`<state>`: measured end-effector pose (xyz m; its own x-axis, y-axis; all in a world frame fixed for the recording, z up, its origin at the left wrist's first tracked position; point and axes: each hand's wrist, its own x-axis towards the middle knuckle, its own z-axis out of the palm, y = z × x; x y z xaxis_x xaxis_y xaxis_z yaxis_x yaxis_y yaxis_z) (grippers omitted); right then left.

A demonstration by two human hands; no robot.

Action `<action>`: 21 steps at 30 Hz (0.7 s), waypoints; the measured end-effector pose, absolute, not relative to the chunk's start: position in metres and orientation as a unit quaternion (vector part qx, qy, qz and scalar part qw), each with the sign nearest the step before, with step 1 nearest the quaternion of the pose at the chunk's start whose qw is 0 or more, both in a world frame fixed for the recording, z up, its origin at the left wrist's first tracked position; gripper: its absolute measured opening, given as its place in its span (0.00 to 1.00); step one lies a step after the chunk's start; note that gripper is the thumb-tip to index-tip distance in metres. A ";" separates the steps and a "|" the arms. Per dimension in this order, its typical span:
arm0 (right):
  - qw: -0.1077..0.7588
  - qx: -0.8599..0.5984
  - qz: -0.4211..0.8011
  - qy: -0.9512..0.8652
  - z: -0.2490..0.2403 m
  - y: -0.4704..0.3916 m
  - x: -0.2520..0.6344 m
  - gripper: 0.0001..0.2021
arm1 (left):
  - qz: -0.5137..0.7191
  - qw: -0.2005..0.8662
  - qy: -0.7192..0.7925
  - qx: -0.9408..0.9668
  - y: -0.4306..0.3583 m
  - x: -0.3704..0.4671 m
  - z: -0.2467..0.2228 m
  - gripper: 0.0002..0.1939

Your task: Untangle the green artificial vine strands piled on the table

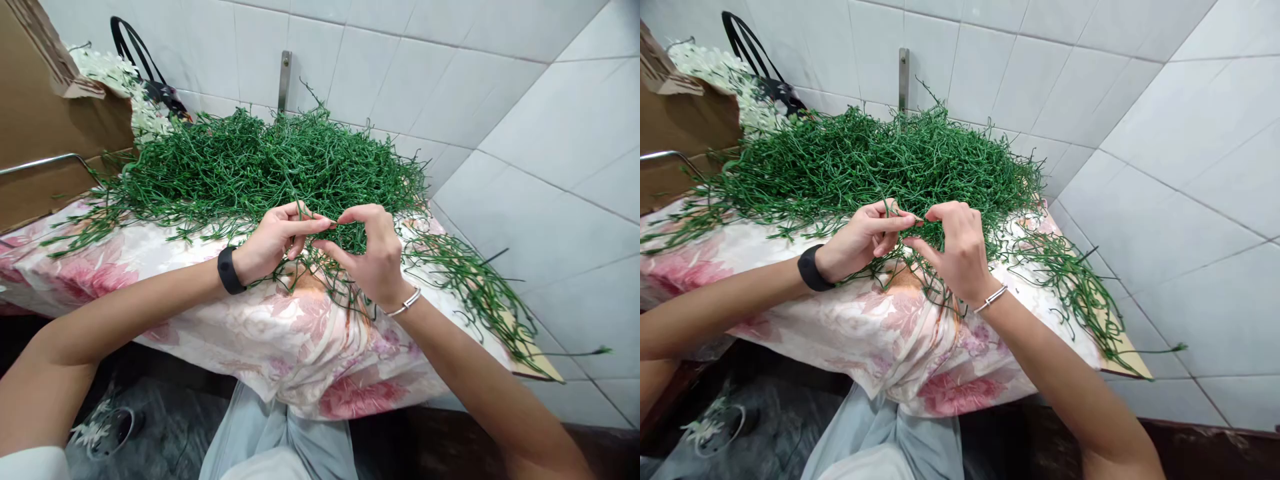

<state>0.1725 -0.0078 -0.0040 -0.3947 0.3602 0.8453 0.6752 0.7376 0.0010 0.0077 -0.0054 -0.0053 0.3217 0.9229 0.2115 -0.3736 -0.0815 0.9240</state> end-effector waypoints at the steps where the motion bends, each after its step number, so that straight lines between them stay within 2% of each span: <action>1: 0.449 -0.318 -0.177 -0.816 -0.005 -0.009 0.172 0.13 | 0.519 0.622 0.264 0.523 -0.007 0.008 -0.005 0.09; 4: 0.458 -0.318 -0.194 -0.807 -0.007 -0.010 0.168 0.13 | 0.511 0.624 0.262 0.530 -0.009 0.010 -0.006 0.09; 8: 0.454 -0.315 -0.221 -0.804 -0.008 -0.010 0.168 0.07 | 0.527 0.613 0.246 0.534 -0.008 0.010 -0.006 0.08; 13: 0.426 -0.292 -0.251 -0.819 -0.005 -0.011 0.172 0.11 | 0.565 0.584 0.263 0.520 -0.009 0.010 -0.002 0.09; 16: 0.422 -0.306 -0.248 -0.816 -0.003 -0.014 0.171 0.07 | 0.578 0.569 0.270 0.518 -0.010 0.010 -0.001 0.09; 18: 0.434 -0.334 -0.182 -0.816 -0.002 -0.016 0.169 0.07 | 0.587 0.559 0.271 0.520 -0.010 0.011 -0.002 0.09; 21: 0.445 -0.374 0.056 -0.812 0.002 -0.018 0.166 0.10 | 0.599 0.541 0.268 0.527 -0.008 0.010 -0.004 0.09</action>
